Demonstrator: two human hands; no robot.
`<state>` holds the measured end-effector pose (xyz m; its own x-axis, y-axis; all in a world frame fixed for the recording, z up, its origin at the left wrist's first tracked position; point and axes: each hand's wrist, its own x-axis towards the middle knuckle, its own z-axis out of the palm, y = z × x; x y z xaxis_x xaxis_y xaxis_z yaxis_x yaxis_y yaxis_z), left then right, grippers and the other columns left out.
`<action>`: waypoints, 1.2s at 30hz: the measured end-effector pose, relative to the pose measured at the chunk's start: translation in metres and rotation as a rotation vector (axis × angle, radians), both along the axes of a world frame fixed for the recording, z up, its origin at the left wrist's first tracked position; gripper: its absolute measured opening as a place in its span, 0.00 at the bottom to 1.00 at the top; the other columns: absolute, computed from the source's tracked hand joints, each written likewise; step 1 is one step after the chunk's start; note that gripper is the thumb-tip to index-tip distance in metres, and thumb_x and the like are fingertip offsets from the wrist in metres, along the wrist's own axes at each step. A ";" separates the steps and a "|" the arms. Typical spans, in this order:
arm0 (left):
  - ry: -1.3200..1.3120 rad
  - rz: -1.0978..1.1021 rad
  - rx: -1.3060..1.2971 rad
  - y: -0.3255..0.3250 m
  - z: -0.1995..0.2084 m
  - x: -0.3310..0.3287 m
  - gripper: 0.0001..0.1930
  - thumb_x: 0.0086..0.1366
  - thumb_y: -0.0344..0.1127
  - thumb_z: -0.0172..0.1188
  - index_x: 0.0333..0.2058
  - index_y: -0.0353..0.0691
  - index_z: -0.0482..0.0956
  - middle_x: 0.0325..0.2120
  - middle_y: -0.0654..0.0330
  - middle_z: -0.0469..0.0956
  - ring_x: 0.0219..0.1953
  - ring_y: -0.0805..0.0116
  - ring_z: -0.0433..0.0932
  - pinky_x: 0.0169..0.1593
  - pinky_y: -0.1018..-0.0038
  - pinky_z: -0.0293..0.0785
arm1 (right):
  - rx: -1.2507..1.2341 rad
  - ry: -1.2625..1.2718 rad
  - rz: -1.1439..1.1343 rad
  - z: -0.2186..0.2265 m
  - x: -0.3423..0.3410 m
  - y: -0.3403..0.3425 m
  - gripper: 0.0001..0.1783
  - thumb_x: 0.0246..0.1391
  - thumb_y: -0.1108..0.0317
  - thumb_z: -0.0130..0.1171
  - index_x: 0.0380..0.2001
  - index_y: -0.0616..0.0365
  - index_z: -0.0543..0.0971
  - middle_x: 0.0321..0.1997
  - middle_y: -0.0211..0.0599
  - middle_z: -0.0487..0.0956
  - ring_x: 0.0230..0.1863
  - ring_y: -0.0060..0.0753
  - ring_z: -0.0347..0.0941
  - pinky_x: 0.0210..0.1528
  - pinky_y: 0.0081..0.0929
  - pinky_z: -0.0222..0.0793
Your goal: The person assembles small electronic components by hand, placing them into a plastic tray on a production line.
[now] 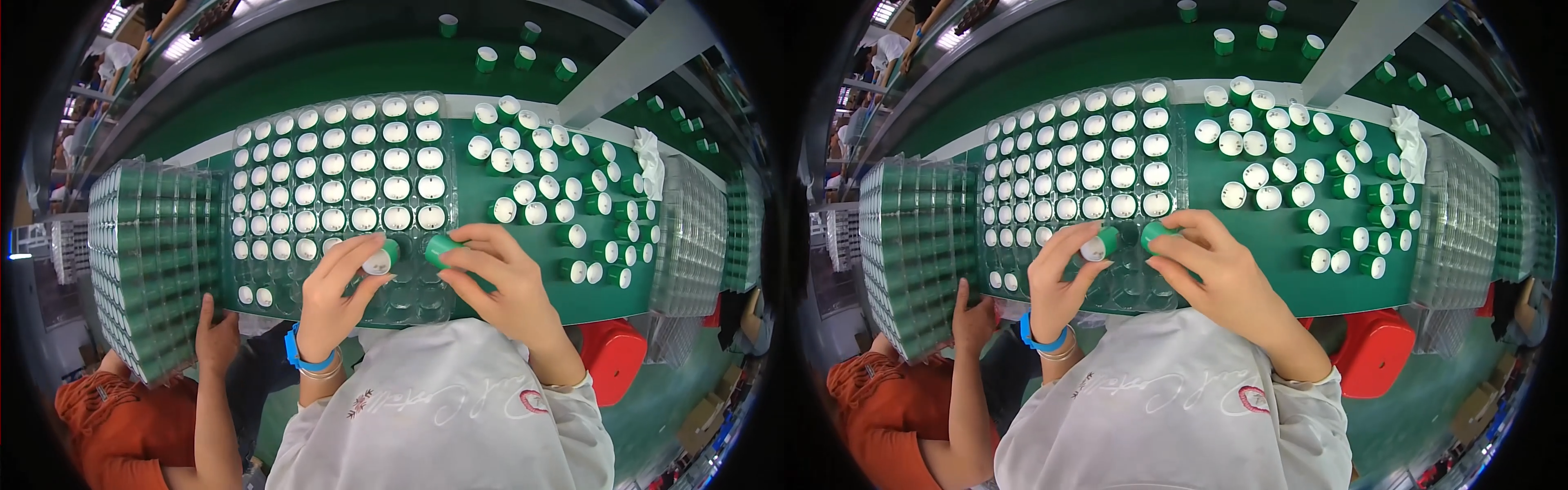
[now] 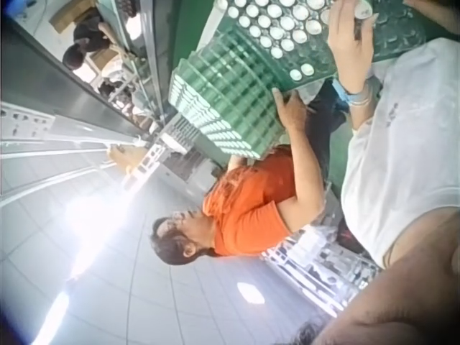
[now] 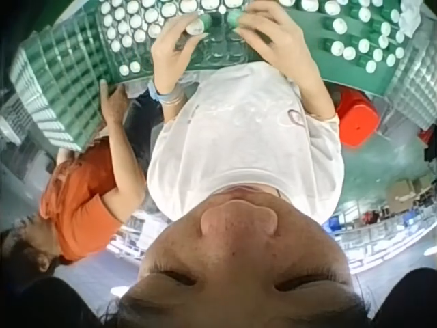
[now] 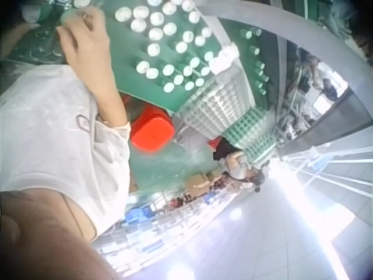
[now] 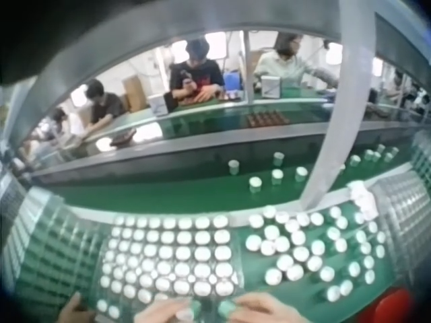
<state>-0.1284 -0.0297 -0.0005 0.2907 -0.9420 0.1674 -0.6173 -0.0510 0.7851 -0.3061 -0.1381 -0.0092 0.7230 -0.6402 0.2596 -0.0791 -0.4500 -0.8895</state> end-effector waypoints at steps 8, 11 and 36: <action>-0.018 -0.019 0.002 -0.008 -0.012 -0.002 0.19 0.41 0.21 0.63 0.37 0.36 0.75 0.34 0.57 0.73 0.34 0.62 0.73 0.35 0.73 0.71 | -0.038 0.231 0.029 0.013 0.009 -0.002 0.18 0.40 0.82 0.54 0.39 0.60 0.72 0.41 0.39 0.70 0.38 0.39 0.71 0.36 0.28 0.69; -0.123 -0.087 -0.030 -0.011 -0.018 0.004 0.19 0.40 0.22 0.64 0.36 0.36 0.75 0.36 0.57 0.73 0.33 0.61 0.72 0.35 0.73 0.70 | -0.168 0.304 0.114 0.010 0.014 -0.005 0.19 0.39 0.82 0.54 0.39 0.62 0.71 0.39 0.39 0.69 0.38 0.39 0.70 0.36 0.30 0.68; -0.452 -0.083 -0.238 -0.189 0.035 0.069 0.15 0.53 0.27 0.53 0.42 0.33 0.70 0.34 0.47 0.71 0.37 0.48 0.70 0.40 0.66 0.67 | -0.717 0.760 -0.250 0.006 0.089 -0.179 0.13 0.41 0.71 0.56 0.33 0.61 0.71 0.35 0.42 0.70 0.38 0.44 0.70 0.36 0.36 0.69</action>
<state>-0.0599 -0.2185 0.0347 0.0653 -0.8795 0.4713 -0.8921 0.1602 0.4225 -0.2174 -0.3168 -0.0027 0.7230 -0.6694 0.1706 -0.6626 -0.7419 -0.1030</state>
